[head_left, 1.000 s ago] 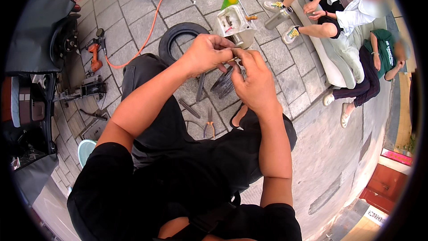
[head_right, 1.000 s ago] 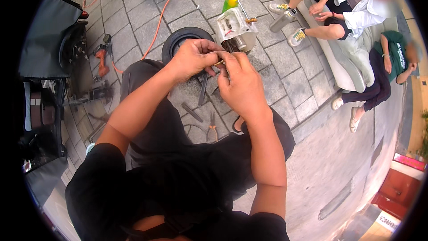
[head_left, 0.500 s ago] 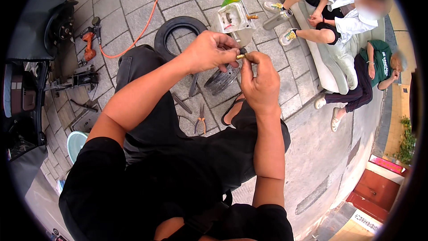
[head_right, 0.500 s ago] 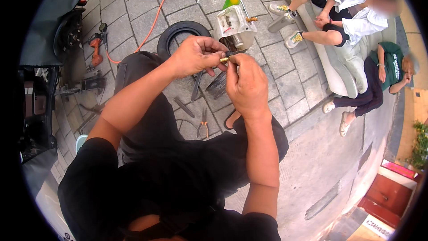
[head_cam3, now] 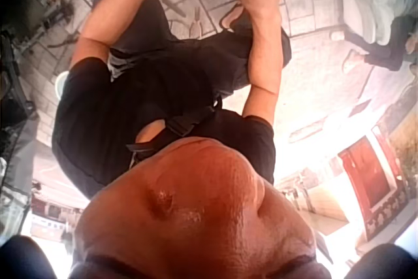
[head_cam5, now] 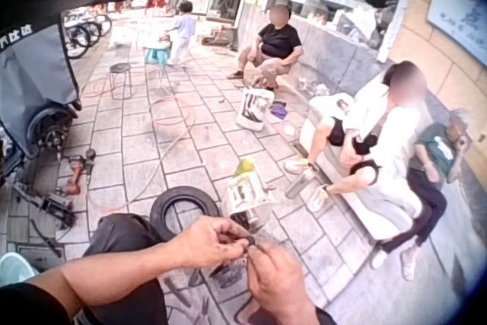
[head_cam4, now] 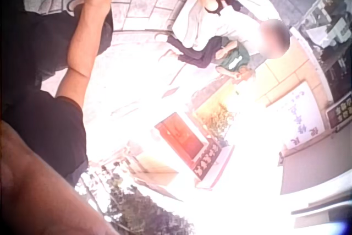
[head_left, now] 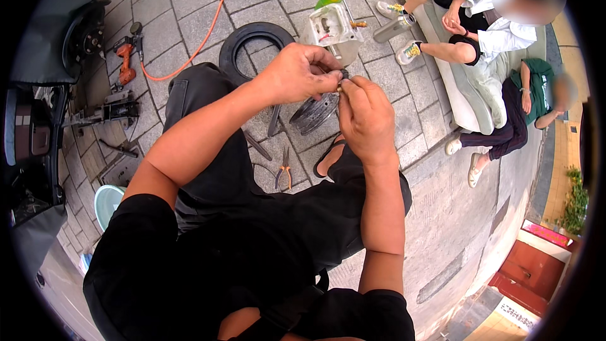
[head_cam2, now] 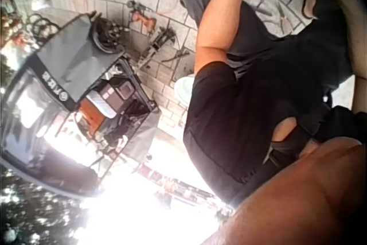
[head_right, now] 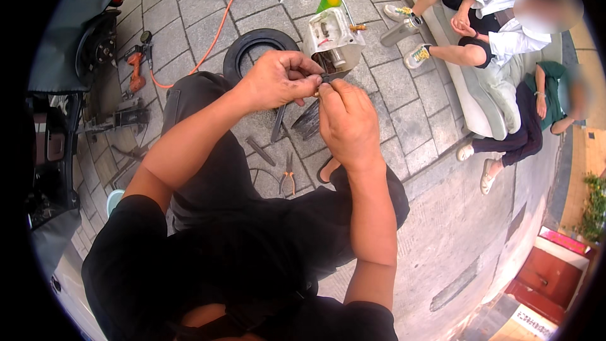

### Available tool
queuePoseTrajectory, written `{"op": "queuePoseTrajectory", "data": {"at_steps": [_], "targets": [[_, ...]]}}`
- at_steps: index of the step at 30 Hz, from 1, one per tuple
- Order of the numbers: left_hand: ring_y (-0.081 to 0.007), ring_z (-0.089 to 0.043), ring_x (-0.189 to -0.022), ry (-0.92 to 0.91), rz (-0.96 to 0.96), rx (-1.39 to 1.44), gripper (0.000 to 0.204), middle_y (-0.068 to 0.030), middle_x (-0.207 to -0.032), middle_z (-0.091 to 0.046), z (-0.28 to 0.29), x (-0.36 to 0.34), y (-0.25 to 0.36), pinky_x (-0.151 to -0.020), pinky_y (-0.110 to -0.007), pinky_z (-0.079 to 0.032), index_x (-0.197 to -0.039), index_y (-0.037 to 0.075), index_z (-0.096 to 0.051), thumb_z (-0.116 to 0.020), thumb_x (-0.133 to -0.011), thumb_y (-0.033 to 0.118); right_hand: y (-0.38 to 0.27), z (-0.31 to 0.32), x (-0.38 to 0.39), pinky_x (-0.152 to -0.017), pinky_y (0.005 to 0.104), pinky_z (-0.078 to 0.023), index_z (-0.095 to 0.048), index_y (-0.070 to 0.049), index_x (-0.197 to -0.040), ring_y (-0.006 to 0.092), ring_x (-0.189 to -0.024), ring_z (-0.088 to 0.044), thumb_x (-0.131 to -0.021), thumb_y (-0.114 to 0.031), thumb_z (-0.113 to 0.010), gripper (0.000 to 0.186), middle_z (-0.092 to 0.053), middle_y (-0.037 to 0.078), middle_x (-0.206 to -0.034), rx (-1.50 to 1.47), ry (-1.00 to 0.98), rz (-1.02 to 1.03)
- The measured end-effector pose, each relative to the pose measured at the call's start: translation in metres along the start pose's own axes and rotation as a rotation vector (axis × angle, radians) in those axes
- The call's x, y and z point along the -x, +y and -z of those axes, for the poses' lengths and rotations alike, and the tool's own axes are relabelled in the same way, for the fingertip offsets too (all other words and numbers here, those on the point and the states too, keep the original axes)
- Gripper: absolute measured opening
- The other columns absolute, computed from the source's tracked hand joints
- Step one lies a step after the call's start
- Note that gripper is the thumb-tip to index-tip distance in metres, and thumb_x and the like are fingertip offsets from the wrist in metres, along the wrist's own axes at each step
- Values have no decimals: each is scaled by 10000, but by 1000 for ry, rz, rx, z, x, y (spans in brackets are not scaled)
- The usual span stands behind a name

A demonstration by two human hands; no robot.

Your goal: The person uses pliers to remove a rubber ring from a metal wheel hub, then handles a small cylindrical component and a metal plate, manipulating them by hand. The person works on the ground with tools and parts laid out nearby.

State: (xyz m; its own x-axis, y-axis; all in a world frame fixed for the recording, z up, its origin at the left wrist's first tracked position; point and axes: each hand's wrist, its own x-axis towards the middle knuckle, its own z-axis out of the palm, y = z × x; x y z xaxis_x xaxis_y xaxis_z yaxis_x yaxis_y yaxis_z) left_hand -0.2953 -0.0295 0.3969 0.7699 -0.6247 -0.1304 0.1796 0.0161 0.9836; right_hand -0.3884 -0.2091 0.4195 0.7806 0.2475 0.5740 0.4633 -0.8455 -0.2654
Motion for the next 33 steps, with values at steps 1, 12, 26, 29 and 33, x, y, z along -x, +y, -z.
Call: {"op": "queuePoseTrajectory", "data": {"at_steps": [1,12,26,29,33], "targets": [[-109,-724,-796,-18,23,-17,250,-86,-965,-757,2,0,2,-644,-252,-616,-1139,-80,-707,-733,-965,98,0,1,0,-812,435,-573,-691,-7,-1075,351,-919,-697,-830,22,-753,254,-699,160,-1070,4,-14,11],[-157,-738,-734,-21,108,-2,304,-130,-937,-759,8,0,2,-627,-288,-636,-1105,-101,-723,-764,-902,122,-1,-1,3,-801,421,-566,-677,-27,-1063,316,-906,-684,-812,9,-732,260,-672,129,-1060,11,-85,47],[-136,-729,-873,-79,18,78,241,-114,-963,-751,8,0,-11,-797,-277,-602,-1089,-82,-714,-756,-889,45,-5,6,4,-768,433,-571,-663,-17,-1061,340,-875,-689,-819,11,-761,263,-690,142,-1027,-106,-71,17],[-119,-716,-910,-125,18,83,215,-92,-978,-746,10,3,-8,-833,-272,-595,-1095,-72,-704,-744,-909,29,-3,8,6,-760,434,-586,-671,-8,-1063,355,-877,-710,-826,16,-785,264,-717,152,-1005,-222,-54,-39],[-104,-708,-895,-112,-47,72,196,-74,-976,-744,6,5,-13,-808,-265,-590,-1088,-64,-703,-746,-919,25,-4,11,5,-744,409,-592,-681,-3,-1040,348,-865,-722,-835,31,-794,237,-726,160,-977,-272,-65,-81]]}}
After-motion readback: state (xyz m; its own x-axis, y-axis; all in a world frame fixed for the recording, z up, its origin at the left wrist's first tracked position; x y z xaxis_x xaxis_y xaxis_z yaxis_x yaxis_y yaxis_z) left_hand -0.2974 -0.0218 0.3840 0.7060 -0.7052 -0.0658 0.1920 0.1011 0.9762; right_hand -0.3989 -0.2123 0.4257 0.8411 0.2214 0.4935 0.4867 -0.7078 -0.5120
